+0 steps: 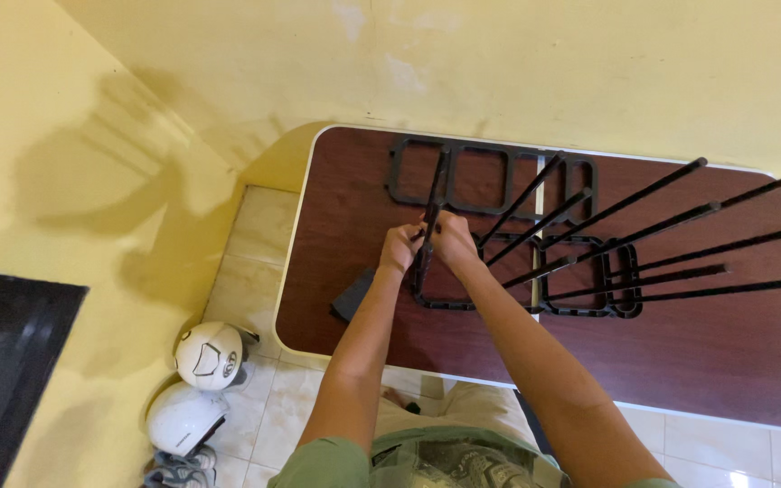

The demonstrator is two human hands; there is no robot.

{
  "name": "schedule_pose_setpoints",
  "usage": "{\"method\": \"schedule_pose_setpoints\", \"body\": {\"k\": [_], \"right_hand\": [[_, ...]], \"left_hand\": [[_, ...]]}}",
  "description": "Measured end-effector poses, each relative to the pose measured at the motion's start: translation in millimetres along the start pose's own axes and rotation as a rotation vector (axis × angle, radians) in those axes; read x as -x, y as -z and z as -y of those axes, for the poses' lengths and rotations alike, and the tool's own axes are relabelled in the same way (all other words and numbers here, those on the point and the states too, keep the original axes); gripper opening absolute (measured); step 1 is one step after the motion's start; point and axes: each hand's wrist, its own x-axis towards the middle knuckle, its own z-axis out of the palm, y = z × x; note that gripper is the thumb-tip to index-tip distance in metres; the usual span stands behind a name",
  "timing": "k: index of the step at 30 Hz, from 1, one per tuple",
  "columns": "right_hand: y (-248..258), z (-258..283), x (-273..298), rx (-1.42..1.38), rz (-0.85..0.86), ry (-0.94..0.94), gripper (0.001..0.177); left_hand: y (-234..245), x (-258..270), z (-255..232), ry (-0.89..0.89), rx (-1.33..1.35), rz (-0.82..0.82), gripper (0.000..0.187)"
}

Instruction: The person assembles a black plastic rack by inserting vertical rods into base frames and securing them with small fasteners. The person then lifts and reorients the assembled rack on the table.

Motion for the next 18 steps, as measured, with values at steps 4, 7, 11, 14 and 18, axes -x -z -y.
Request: {"method": "schedule_pose_setpoints", "body": {"k": [4, 7, 11, 14, 18], "right_hand": [[-4, -10, -10, -0.034, -0.018, 0.104, 0.021], [-8, -20, -14, 0.007, -0.023, 0.182, 0.019], [-9, -31, -25, 0.009, 0.022, 0.222, 0.02], [-6, -32, -23, -0.011, 0.05, 0.18, 0.023], [-3, -24, -12, -0.087, -0.001, 0.212, 0.027]], "left_hand": [[-4, -1, 5, 0.019, -0.002, -0.039, 0.016], [-3, -1, 6, -0.051, -0.071, -0.074, 0.017], [-5, -2, 6, -0.177, -0.153, -0.069, 0.01], [-4, 0, 8, -0.196, -0.214, -0.089, 0.005], [0, 4, 13, -0.156, 0.057, -0.055, 0.015]]}}
